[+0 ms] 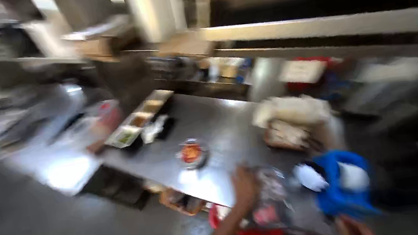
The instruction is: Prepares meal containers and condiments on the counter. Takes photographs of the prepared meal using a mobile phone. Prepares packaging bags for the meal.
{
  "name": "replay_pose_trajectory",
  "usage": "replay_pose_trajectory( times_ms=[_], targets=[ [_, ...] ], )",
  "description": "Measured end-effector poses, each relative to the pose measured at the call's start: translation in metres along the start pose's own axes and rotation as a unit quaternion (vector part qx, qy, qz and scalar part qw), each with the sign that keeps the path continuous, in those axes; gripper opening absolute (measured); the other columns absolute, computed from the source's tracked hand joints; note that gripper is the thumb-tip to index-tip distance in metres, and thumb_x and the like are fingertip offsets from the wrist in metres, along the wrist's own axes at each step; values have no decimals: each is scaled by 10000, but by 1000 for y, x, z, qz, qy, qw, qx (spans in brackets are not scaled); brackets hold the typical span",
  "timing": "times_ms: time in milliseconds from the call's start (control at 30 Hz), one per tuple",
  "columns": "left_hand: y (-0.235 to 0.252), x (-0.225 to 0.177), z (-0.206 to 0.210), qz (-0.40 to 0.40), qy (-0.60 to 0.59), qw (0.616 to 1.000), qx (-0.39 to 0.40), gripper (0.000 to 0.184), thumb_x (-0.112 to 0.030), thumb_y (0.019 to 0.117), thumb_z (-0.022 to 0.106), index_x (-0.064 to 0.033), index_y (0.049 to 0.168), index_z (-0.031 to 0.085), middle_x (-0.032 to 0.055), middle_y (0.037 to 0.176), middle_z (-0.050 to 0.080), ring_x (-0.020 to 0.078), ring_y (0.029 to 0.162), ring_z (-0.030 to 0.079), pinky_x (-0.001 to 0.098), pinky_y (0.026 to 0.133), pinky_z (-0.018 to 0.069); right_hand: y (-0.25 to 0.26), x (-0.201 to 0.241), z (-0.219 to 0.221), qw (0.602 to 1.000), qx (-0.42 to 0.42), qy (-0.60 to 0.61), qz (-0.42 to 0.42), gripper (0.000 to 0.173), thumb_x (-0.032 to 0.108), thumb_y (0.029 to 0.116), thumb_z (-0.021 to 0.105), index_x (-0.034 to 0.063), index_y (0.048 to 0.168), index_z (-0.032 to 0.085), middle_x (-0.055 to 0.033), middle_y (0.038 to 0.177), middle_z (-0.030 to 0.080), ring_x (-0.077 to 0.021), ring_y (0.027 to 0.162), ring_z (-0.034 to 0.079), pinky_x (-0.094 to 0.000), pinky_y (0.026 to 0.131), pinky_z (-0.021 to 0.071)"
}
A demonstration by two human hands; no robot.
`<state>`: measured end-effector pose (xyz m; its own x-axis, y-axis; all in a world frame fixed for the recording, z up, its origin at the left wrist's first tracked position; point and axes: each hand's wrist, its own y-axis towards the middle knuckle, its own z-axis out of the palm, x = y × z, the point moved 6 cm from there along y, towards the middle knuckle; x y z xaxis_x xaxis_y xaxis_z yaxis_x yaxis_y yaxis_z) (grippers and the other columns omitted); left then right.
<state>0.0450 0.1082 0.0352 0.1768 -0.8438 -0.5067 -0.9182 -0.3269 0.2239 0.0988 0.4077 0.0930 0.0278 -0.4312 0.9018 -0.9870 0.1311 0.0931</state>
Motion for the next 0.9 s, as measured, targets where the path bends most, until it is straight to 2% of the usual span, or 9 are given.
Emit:
replay_pose_trajectory(
  times_ms=[100,167,300,467,567,633,733,800,900],
  targets=[
    [0,-65,-5,87,-76,993,26,391,-407,1009,547,-206,1308,699,94,1431,601,328,1350,528,568,1099,428,64,1,-80,977,-135,-163,4,393,271,1004,638,-28,1254,681,-278,1247,637,-421,1185,602,-571,1028,488],
    [-23,-118,10,138,-152,961,187,358,-365,1047,514,-169,1275,708,44,1249,705,209,1174,657,456,1036,527,95,-31,-95,975,-79,-161,131,432,375,1001,658,12,1232,698,-259,1251,646,-423,1200,598,-606,1034,472],
    [-70,-186,84,127,-275,832,465,414,-413,1047,538,-119,1299,685,76,1248,709,199,1085,702,448,1004,556,121,-75,-72,970,40,-79,226,476,451,994,659,9,1163,710,-217,1123,700,-356,1036,666,-582,919,524],
    [-74,-203,140,7,-430,769,473,408,-252,1021,622,-38,1368,615,117,1332,668,200,1170,672,405,1027,551,114,-50,-68,968,48,-29,245,321,316,965,725,18,1086,730,-150,996,702,-223,821,612,-436,711,505],
    [-79,-206,140,-130,-587,648,468,418,-200,1098,371,28,1407,537,202,1345,619,269,1121,670,447,935,573,71,-22,-100,985,43,48,163,184,175,938,710,-1,995,708,-73,923,695,-133,790,626,-338,715,542],
    [-80,-209,130,-184,-642,592,450,592,-364,1109,197,25,1420,516,209,1365,607,299,1139,658,496,934,555,15,-19,-117,988,46,52,139,119,143,886,700,27,892,672,-4,869,659,-62,778,614,-268,711,545],
    [-75,-215,136,-150,-613,640,438,569,-405,1121,315,33,1396,553,200,1363,625,283,1163,662,481,973,554,-34,-79,-112,963,67,23,260,219,184,952,697,-32,988,679,-69,983,683,-107,895,631,-339,792,551],
    [-67,-214,142,-109,-533,739,398,413,-332,1044,597,39,1190,707,177,1113,731,230,975,710,436,914,576,-38,-120,-97,939,98,42,327,273,248,971,678,-12,1054,693,-93,1066,696,-168,994,636,-424,864,540],
    [-55,-214,144,-43,-429,834,343,382,-336,996,666,28,913,747,132,833,720,205,772,677,445,799,558,-31,-145,-82,905,115,102,396,251,280,1020,613,41,1085,657,-43,996,700,-146,911,671,-382,793,574]
  ],
)
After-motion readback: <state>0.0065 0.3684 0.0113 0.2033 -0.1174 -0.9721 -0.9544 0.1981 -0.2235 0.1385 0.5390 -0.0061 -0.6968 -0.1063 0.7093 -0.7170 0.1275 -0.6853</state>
